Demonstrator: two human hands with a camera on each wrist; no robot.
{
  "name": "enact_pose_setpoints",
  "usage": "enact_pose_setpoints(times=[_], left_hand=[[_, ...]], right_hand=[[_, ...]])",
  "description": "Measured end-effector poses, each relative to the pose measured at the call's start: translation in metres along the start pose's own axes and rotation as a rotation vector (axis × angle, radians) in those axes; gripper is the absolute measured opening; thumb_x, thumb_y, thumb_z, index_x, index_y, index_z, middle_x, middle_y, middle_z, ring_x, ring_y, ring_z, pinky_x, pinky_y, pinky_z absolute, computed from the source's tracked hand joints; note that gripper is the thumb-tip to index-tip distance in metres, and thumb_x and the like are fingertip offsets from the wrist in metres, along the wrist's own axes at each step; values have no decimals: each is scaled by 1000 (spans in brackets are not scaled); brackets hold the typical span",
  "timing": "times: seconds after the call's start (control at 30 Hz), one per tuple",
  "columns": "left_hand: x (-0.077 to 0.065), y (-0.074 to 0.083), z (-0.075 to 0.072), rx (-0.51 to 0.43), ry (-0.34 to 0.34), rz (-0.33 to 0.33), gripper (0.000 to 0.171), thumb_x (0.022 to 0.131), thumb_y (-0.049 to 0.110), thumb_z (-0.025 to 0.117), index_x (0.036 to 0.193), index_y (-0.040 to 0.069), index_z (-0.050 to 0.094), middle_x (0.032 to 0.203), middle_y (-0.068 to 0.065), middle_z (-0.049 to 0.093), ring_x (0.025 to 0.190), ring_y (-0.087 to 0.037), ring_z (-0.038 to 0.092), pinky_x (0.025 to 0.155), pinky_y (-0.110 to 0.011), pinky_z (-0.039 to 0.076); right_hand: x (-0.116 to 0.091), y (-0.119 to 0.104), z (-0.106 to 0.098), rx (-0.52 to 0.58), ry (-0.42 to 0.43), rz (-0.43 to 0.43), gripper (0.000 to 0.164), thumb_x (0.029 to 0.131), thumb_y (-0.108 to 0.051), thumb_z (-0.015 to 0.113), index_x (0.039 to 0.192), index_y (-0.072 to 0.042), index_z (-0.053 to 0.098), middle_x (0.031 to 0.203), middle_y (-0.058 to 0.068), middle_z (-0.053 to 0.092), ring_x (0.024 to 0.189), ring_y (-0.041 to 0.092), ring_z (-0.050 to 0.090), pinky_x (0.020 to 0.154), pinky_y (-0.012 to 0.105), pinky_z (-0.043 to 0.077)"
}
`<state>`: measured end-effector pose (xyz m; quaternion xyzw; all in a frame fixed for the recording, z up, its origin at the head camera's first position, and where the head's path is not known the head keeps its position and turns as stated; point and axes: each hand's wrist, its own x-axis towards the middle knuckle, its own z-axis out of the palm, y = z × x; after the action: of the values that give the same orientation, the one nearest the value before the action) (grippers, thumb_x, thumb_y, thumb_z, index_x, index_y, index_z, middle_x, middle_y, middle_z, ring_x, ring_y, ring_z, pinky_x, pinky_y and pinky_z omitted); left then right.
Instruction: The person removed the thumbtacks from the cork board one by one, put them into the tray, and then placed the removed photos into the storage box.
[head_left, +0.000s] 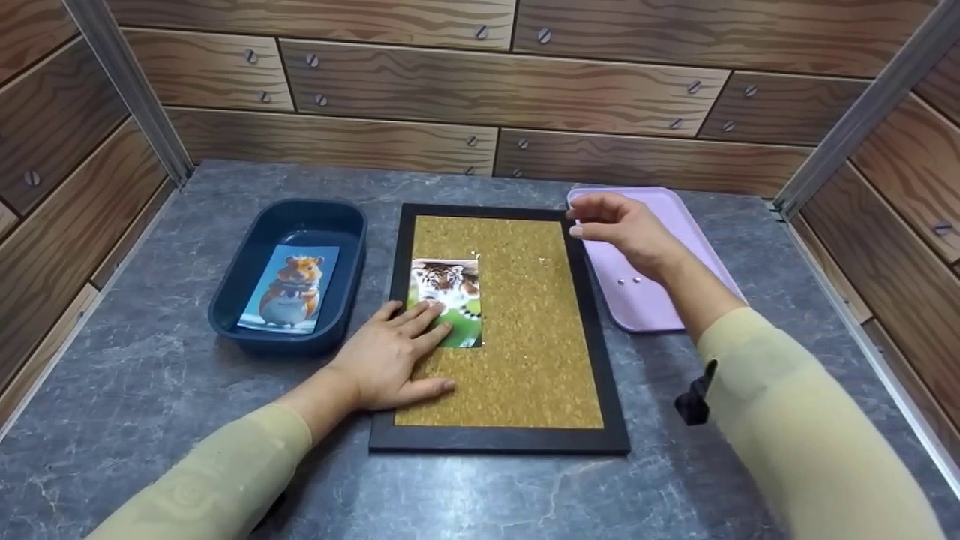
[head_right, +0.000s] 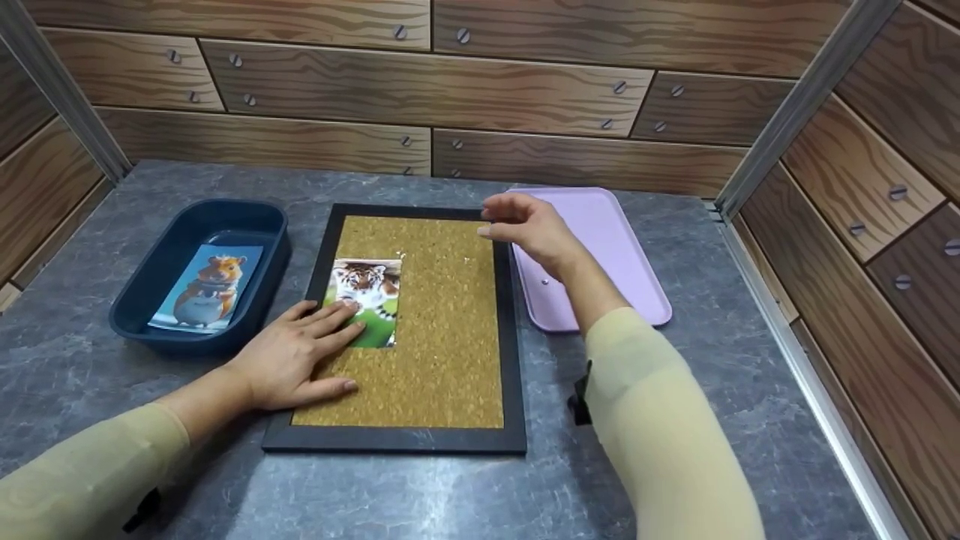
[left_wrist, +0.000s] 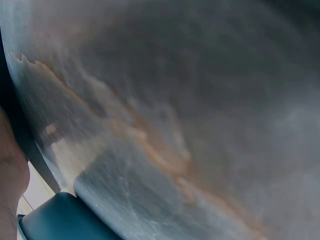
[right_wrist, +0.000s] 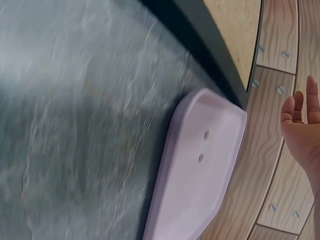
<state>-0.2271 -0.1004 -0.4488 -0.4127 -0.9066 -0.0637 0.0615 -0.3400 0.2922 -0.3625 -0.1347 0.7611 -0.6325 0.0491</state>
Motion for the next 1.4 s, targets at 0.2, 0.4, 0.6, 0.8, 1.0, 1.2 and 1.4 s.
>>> enact_pose_setpoints(times=[0.2, 0.4, 0.6, 0.8, 1.0, 1.2, 1.4], left_hand=[[0, 0, 1, 10, 8, 6, 90, 101, 78, 41, 159, 11, 51, 166, -15, 42, 153, -33, 41, 121, -60, 31], [0, 0, 1, 12, 2, 2, 91, 100, 79, 40, 160, 11, 50, 167, -14, 41, 153, -32, 40, 122, -60, 30], [0, 0, 0, 16, 5, 2, 90, 100, 79, 40, 160, 11, 50, 166, -14, 42, 153, -32, 40, 121, -60, 31], [0, 0, 0, 19, 11, 5, 90, 100, 78, 41, 160, 11, 50, 166, -15, 42, 153, -33, 41, 121, -60, 31], [0, 0, 0, 21, 4, 0, 91, 100, 79, 40, 160, 12, 50, 166, -14, 42, 153, -32, 40, 121, -60, 31], [0, 0, 1, 17, 13, 5, 90, 101, 79, 40, 159, 11, 51, 166, -15, 42, 153, -32, 41, 121, -60, 31], [0, -1, 1, 13, 12, 6, 90, 101, 79, 38, 160, 11, 50, 166, -15, 41, 153, -32, 40, 121, -60, 31]], right_hand=[[6, -4, 17, 37, -19, -1, 35, 94, 10, 73, 126, -3, 71, 118, 8, 74, 114, 21, 68, 96, 29, 54], [12, -8, 33, 34, -42, 6, 34, 94, 8, 73, 124, -7, 72, 117, 9, 74, 111, 18, 69, 96, 29, 53], [17, -9, 53, 32, -62, 14, 33, 92, 9, 74, 122, -5, 72, 117, 14, 73, 112, 24, 68, 96, 29, 55], [21, -6, 71, 21, -97, 16, 35, 92, 9, 75, 126, 1, 70, 117, 16, 73, 110, 23, 67, 96, 30, 56], [24, -1, 84, 11, -120, 36, 38, 93, 8, 75, 130, 4, 67, 121, 20, 70, 115, 28, 66, 96, 30, 56], [27, 5, 93, 21, -132, 45, 39, 92, 8, 76, 130, 2, 68, 123, 22, 70, 115, 27, 65, 94, 29, 56], [28, 10, 99, -4, -154, 79, 44, 93, 5, 77, 135, 4, 65, 131, 27, 66, 119, 29, 63, 87, 25, 57]])
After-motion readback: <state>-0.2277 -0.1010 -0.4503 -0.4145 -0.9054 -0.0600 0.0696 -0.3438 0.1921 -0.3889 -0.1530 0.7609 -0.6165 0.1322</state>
